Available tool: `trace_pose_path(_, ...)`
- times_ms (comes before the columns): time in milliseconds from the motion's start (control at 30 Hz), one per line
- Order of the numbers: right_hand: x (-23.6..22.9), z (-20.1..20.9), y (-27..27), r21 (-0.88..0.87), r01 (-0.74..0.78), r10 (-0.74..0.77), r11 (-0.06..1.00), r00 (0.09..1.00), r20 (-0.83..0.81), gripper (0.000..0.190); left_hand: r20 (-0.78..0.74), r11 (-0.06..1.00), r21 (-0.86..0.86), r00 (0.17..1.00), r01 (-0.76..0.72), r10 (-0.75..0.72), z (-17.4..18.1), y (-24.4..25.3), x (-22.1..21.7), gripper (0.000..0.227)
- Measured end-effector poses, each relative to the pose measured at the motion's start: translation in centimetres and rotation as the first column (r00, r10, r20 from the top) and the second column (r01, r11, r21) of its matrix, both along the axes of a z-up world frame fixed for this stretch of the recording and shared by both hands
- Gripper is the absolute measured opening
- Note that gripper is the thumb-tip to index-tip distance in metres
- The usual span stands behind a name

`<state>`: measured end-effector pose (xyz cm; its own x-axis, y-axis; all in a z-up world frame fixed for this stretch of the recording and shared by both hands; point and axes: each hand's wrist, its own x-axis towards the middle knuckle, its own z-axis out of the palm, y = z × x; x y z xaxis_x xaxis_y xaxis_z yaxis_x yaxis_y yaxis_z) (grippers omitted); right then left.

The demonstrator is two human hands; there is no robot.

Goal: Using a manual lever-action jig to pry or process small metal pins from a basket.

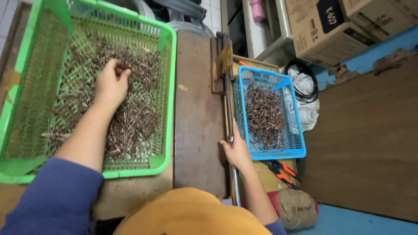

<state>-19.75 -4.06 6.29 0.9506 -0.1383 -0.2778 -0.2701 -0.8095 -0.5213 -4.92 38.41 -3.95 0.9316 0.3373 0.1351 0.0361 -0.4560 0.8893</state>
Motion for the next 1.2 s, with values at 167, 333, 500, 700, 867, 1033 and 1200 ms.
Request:
trace_pose_path(167,0.6,-0.3,-0.8,-0.041,-0.025,0.024,0.999,0.999,-0.026,0.099,-0.015,0.922,-0.382,0.997,0.066,-0.078,-0.7,-0.2,0.1,0.025)
trace_pose_path(333,0.6,0.2,-0.4,-0.035,-0.010,0.009,0.999,1.000,-0.028,0.101,-0.006,0.807,-0.572,0.983,0.146,-0.181,-1.6,-0.1,0.6,0.041)
trace_pose_path(500,0.6,-0.3,-0.5,0.002,0.015,-0.015,1.000,1.000,-0.008,0.098,0.030,0.886,-0.364,0.955,0.287,-0.297,-1.0,-0.5,-0.6,0.047)
trace_pose_path(700,0.6,-0.3,-0.4,0.056,0.022,-0.023,0.998,1.000,0.013,0.097,0.001,0.965,0.170,0.980,0.198,-0.201,-0.3,-0.4,-0.5,0.030)
trace_pose_path(867,0.8,-0.4,-0.3,0.067,0.036,-0.037,0.997,0.999,0.023,0.096,0.039,0.952,0.275,0.987,0.137,-0.153,-2.9,0.1,1.1,0.025)
trace_pose_path(1033,0.4,0.3,-0.1,0.062,0.023,-0.025,0.998,0.999,0.029,0.097,0.094,0.975,0.139,0.978,0.175,-0.188,0.2,-0.2,-0.6,0.028)
trace_pose_path(1200,0.2,0.6,-0.1,0.083,0.026,-0.029,0.996,0.999,0.025,0.098,0.089,0.981,-0.064,0.980,0.183,-0.177,1.8,-0.2,-1.4,0.023)
